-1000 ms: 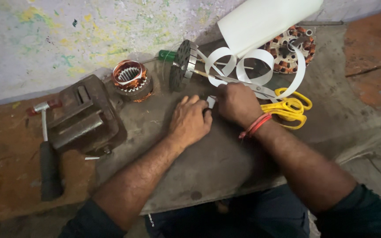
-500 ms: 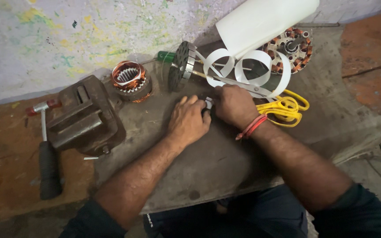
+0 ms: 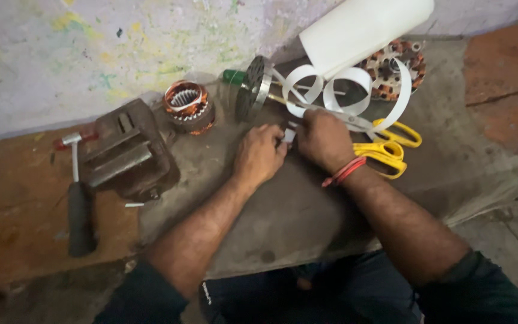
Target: The person cuts strips of white insulating tape with yellow-handled scissors and wraps them around a cylindrical metal motor component. The person repeatedly measures, cuts, and applies tape to cover the metal surface.
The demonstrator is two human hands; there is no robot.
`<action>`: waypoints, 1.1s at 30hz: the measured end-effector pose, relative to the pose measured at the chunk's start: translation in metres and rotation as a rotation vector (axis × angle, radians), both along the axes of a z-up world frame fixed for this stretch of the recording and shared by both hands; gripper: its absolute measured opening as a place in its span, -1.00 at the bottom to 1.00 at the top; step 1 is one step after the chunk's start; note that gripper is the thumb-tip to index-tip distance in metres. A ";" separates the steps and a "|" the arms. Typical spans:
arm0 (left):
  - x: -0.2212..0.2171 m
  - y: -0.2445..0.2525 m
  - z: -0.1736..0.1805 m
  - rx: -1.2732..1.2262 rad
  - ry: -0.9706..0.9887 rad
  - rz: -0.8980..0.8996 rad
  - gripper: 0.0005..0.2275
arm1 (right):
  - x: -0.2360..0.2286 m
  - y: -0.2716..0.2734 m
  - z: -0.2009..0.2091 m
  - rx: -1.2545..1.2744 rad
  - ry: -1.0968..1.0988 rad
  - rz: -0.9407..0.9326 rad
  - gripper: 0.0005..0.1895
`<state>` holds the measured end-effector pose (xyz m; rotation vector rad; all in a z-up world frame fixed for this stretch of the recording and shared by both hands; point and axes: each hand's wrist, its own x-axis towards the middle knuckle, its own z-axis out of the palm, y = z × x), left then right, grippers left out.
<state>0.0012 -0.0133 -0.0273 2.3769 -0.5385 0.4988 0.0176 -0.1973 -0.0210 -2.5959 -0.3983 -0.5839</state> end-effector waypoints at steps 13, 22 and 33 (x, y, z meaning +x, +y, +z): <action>0.012 -0.003 0.006 -0.190 0.131 0.046 -0.88 | -0.020 0.000 0.010 -0.131 -0.191 0.134 -0.87; 0.003 0.005 0.007 -0.041 0.048 -0.121 -0.47 | -0.018 0.001 0.002 -0.142 -0.144 0.209 -0.70; 0.008 0.000 0.008 0.095 0.174 -0.082 -0.42 | -0.016 -0.004 0.008 -0.124 -0.022 0.287 -0.65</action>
